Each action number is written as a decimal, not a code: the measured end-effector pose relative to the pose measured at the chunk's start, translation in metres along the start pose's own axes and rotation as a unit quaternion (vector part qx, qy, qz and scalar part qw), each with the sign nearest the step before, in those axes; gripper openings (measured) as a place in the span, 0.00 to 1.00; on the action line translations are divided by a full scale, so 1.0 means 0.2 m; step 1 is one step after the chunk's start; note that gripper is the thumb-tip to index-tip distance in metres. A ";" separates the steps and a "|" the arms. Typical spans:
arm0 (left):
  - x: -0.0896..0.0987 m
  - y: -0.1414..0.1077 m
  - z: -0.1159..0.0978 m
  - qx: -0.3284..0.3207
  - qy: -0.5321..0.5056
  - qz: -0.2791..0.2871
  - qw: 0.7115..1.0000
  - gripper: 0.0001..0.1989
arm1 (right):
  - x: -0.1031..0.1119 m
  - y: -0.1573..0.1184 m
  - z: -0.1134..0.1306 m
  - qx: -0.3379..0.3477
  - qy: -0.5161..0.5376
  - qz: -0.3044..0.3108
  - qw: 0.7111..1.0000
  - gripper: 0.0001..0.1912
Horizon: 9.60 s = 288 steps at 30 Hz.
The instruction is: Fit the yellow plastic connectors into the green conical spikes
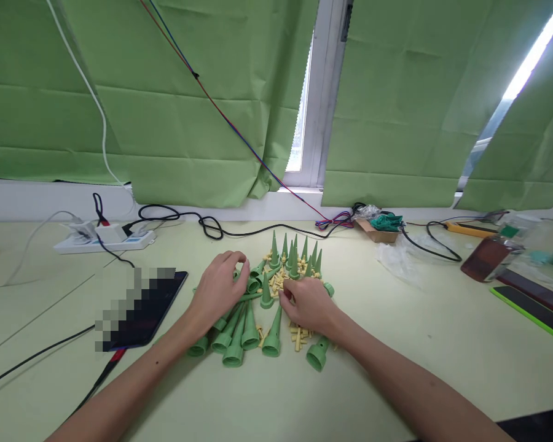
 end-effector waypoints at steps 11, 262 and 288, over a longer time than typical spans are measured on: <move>-0.21 0.14 0.26 0.025 0.041 0.183 0.982 0.31 | -0.03 0.00 0.01 0.007 0.008 0.009 1.000 0.12; -0.24 -0.17 -0.15 0.078 -0.400 0.251 0.878 0.17 | 0.03 0.02 0.01 0.052 0.324 -0.086 0.941 0.19; -0.23 -0.17 -0.14 0.081 -0.388 0.241 0.886 0.18 | 0.05 0.01 0.03 0.087 0.335 -0.086 0.934 0.08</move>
Point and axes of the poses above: each hand's wrist, its own y-axis towards the middle knuckle, its own x-axis out of the back of the hand, z = x × y, the point moved 9 cm from there along y, towards the middle knuckle, and after that the axes turned 6 degrees about x, right-handed, at the moved point
